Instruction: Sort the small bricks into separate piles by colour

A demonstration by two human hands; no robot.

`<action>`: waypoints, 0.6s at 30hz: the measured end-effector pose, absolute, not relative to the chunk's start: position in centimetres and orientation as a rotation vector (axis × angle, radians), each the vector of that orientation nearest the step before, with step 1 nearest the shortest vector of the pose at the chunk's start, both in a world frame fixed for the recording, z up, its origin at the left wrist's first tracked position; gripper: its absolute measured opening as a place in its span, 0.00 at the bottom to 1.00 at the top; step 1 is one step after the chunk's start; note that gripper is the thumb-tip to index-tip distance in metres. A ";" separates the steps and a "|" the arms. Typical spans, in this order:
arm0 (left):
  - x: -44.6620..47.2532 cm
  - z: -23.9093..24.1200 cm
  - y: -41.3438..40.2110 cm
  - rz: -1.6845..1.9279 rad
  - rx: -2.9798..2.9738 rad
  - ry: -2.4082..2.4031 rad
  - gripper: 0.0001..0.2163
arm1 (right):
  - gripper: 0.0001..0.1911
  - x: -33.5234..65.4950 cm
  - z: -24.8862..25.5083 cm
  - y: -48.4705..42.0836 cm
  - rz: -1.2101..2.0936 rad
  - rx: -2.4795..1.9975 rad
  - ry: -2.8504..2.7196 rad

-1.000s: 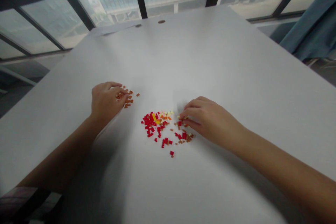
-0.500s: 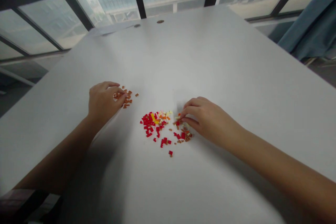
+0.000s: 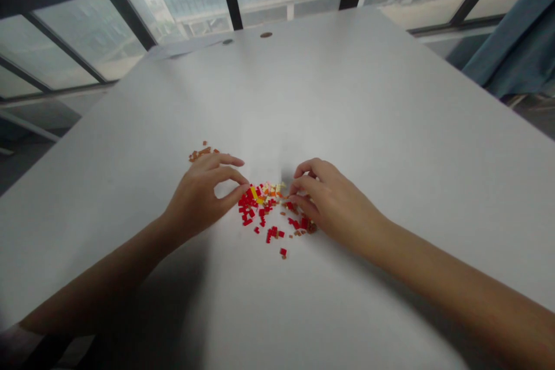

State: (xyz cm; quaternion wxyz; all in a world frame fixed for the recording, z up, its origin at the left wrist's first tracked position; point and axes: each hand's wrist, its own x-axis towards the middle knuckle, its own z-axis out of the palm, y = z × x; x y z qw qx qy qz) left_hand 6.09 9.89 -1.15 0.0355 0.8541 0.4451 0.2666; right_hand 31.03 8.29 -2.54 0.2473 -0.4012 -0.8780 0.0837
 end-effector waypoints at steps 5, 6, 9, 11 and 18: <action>8.1 -0.6 7.4 0.831 2.660 1.110 0.01 | 0.07 29.4 -1.6 6.8 0.213 -0.968 -2.346; 8.3 -0.4 7.1 0.833 2.686 1.089 0.02 | 0.08 29.2 -1.5 6.6 0.206 -0.949 -2.349; 8.6 -0.3 6.7 0.831 2.726 1.076 0.02 | 0.08 29.0 -1.4 6.4 0.190 -0.942 -2.350; 8.7 -0.4 6.7 0.828 2.719 1.085 0.02 | 0.08 29.0 -1.5 6.4 0.193 -0.962 -2.345; 7.5 -0.6 8.6 0.861 2.685 1.229 0.02 | 0.08 30.4 -1.4 7.3 0.157 -1.065 -2.351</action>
